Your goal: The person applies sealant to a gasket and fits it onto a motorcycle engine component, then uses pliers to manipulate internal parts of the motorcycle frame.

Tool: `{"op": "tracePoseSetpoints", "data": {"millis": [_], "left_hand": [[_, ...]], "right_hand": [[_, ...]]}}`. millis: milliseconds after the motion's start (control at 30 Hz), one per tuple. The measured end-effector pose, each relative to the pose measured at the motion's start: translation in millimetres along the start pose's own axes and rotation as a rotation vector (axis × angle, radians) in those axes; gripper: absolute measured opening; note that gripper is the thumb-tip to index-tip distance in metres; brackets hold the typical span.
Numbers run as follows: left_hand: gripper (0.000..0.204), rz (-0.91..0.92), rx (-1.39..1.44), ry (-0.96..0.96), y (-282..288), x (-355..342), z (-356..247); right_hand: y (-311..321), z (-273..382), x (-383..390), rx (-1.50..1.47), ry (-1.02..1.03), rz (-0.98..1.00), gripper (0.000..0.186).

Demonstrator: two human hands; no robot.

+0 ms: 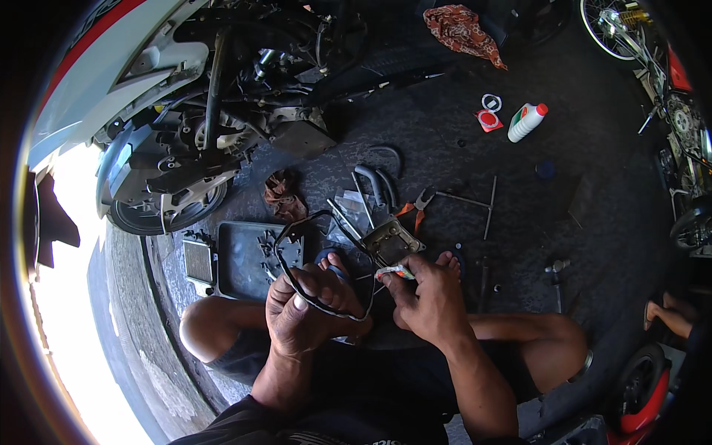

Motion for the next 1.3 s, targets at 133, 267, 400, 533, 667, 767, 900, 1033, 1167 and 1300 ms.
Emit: {"op": "tracePoseSetpoints", "data": {"millis": [133, 267, 400, 533, 667, 767, 900, 1033, 1167, 1300], "left_hand": [[0.018, 0.019, -0.031, -0.005, -2, -1, 0], [0.019, 0.039, -0.066, 0.001, -2, -1, 0], [0.02, 0.021, -0.108, 0.015, -6, -2, -1], [0.02, 0.041, -0.104, 0.011, -9, -2, -1], [0.02, 0.055, -0.099, 0.026, -10, -1, 1], [0.02, 0.064, -0.095, 0.037, -8, 0, 2], [0.02, 0.069, -0.091, 0.052, -8, 1, 2], [0.02, 0.068, -0.085, 0.068, -10, 1, 2], [0.019, 0.081, -0.083, 0.076, -9, 1, 3], [0.018, 0.098, -0.102, 0.073, -9, 2, 3]], "right_hand": [[-1, -5, -4, -0.049, -0.033, -0.022, 0.022], [-2, -8, -8, -0.03, -0.044, -0.037, 0.022], [-3, -11, -11, -0.007, -0.076, -0.049, 0.024], [-4, -16, -12, -0.021, -0.074, -0.062, 0.03], [-7, -20, -13, -0.012, -0.1, -0.058, 0.032], [-8, -18, -13, -0.015, -0.089, -0.05, 0.033], [-5, -7, -14, -0.083, -0.095, -0.023, 0.029], [-5, -1, -18, -0.165, -0.038, -0.048, 0.024], [-4, 2, -22, -0.15, -0.034, -0.046, 0.023], [-6, 7, -27, -0.197, 0.009, -0.057, 0.024]]}}
Point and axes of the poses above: each hand's wrist, its own x-axis away from the middle knuckle, its own y-axis out of the back of the hand, z = x × y, the point moved 4 cm from there along -x, towards the middle knuckle, and after that the axes turned 4 degrees about -y, right-handed, at the moved point
